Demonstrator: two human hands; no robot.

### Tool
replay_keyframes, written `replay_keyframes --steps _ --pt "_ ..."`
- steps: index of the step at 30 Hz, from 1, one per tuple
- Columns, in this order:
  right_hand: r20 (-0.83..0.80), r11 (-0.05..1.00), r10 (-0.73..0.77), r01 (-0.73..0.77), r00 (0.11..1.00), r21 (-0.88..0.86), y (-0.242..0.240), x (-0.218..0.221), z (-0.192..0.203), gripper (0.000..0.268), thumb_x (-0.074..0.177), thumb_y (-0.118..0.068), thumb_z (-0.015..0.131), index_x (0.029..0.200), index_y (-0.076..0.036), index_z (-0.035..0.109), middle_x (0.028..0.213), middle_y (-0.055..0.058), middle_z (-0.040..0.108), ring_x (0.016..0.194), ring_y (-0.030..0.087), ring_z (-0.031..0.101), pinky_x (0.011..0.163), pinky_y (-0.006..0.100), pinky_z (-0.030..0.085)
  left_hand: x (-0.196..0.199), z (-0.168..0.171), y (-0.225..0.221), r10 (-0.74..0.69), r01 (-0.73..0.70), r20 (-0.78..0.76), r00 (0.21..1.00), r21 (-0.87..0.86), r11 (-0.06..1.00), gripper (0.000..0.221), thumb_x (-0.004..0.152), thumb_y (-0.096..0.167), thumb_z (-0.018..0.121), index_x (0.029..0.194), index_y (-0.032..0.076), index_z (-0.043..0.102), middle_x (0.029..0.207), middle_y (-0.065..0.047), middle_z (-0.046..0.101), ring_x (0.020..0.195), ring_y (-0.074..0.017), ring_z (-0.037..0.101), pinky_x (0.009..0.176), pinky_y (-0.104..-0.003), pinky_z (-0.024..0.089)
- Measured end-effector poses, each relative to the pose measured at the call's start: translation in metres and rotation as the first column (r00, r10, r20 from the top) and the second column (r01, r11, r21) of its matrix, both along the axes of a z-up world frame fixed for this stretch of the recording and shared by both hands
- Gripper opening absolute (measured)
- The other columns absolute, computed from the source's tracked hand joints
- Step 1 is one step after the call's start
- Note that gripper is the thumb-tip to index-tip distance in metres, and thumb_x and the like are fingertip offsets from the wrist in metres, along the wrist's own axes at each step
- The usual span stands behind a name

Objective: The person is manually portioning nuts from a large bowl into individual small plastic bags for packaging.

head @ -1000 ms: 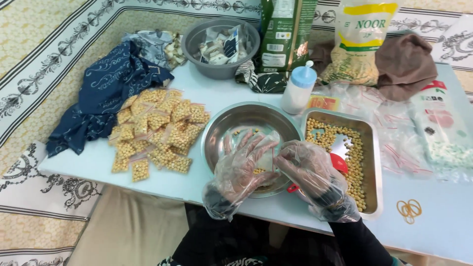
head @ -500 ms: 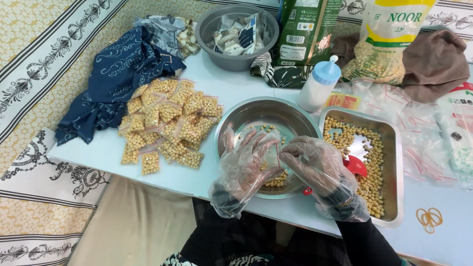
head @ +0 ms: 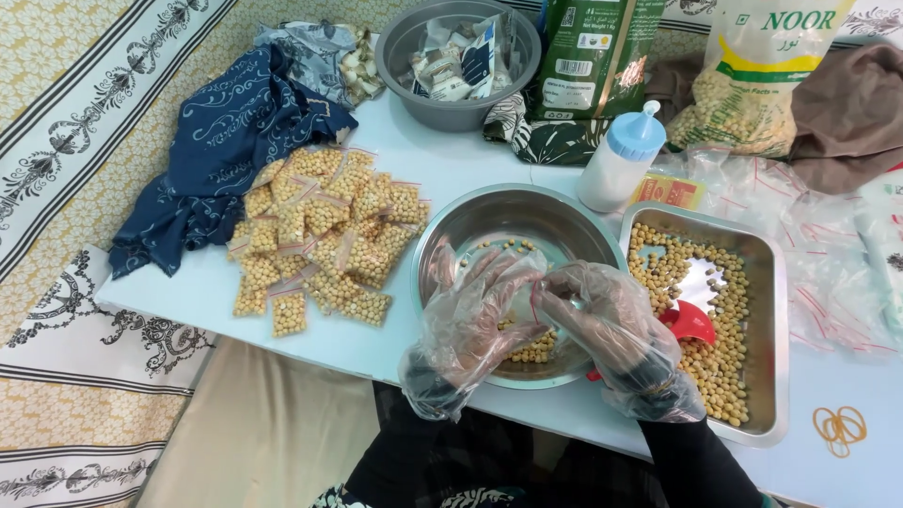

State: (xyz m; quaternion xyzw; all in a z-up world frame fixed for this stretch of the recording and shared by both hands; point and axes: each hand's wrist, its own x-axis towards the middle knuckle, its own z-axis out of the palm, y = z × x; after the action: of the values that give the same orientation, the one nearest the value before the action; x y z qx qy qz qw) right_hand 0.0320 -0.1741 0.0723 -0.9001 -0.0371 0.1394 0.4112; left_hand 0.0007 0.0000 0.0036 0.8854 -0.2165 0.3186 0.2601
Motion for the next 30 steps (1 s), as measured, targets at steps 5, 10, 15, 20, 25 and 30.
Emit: replay_keyframes --steps 5,10,15,20,25,30 --pt "-0.025 0.981 0.005 -0.009 1.000 -0.194 0.006 0.008 0.001 0.040 0.086 -0.060 0.069 0.106 -0.028 0.081 0.106 0.003 0.076 0.111 0.028 0.069 0.099 0.046 0.056 -0.001 0.002 -0.002 0.010 -0.010 0.012 1.000 -0.030 0.999 0.053 0.081 0.042 0.079 0.124 0.016 0.064 0.125 -0.003 0.066 0.123 -0.0235 0.063 0.120 -0.069 0.022" --pt "0.111 0.973 0.096 -0.070 0.989 -0.219 -0.002 0.011 -0.020 0.034 0.085 -0.056 0.070 0.104 -0.029 0.080 0.101 0.001 0.075 0.104 0.024 0.072 0.089 0.041 0.060 -0.002 0.003 -0.002 0.046 -0.045 0.017 0.999 -0.065 0.997 0.047 0.081 0.038 0.082 0.119 0.015 0.068 0.127 -0.006 0.063 0.121 -0.0245 0.063 0.114 -0.052 0.036" --pt "0.125 0.953 0.219 -0.185 0.968 -0.239 0.012 0.007 0.030 0.032 0.094 -0.045 0.064 0.108 -0.020 0.078 0.110 0.010 0.076 0.110 0.030 0.072 0.093 0.046 0.060 0.002 -0.009 0.006 0.161 -0.162 -0.034 0.986 -0.054 0.985 0.050 0.080 0.047 0.082 0.120 0.019 0.068 0.129 -0.007 0.063 0.119 -0.0245 0.063 0.106 -0.042 0.049" --pt "0.090 0.915 0.320 -0.283 0.943 -0.287 0.016 0.033 0.042 0.035 0.103 -0.038 0.054 0.123 -0.016 0.071 0.123 0.015 0.071 0.122 0.032 0.066 0.101 0.046 0.055 -0.007 0.050 0.022 -0.106 -0.154 -0.395 0.913 -0.573 0.805 0.055 0.078 0.040 0.084 0.123 0.014 0.066 0.113 -0.015 0.072 0.103 -0.0291 0.073 0.092 -0.046 0.062" --pt "-0.008 0.794 0.457 -0.412 0.889 -0.448 0.044 0.072 -0.004 0.045 0.101 -0.045 0.054 0.139 -0.021 0.061 0.139 0.013 0.062 0.133 0.032 0.057 0.109 0.049 0.049 -0.016 0.032 0.037 -0.109 -0.213 -0.446 0.888 -0.611 0.763 0.057 0.073 0.035 0.089 0.121 0.015 0.068 0.108 -0.013 0.075 0.104 -0.0280 0.073 0.094 -0.050 0.060" --pt "-0.097 0.631 0.650 -0.606 0.754 -0.484 0.068 0.073 -0.042 0.063 0.097 -0.053 0.055 0.152 -0.022 0.048 0.154 0.016 0.046 0.143 0.035 0.043 0.114 0.055 0.040 -0.019 0.020 0.042 -0.184 -0.226 -0.471 0.863 -0.683 0.694 0.059 0.073 0.032 0.090 0.125 0.017 0.067 0.106 -0.005 0.077 0.106 -0.0240 0.074 0.092 -0.045 0.061"
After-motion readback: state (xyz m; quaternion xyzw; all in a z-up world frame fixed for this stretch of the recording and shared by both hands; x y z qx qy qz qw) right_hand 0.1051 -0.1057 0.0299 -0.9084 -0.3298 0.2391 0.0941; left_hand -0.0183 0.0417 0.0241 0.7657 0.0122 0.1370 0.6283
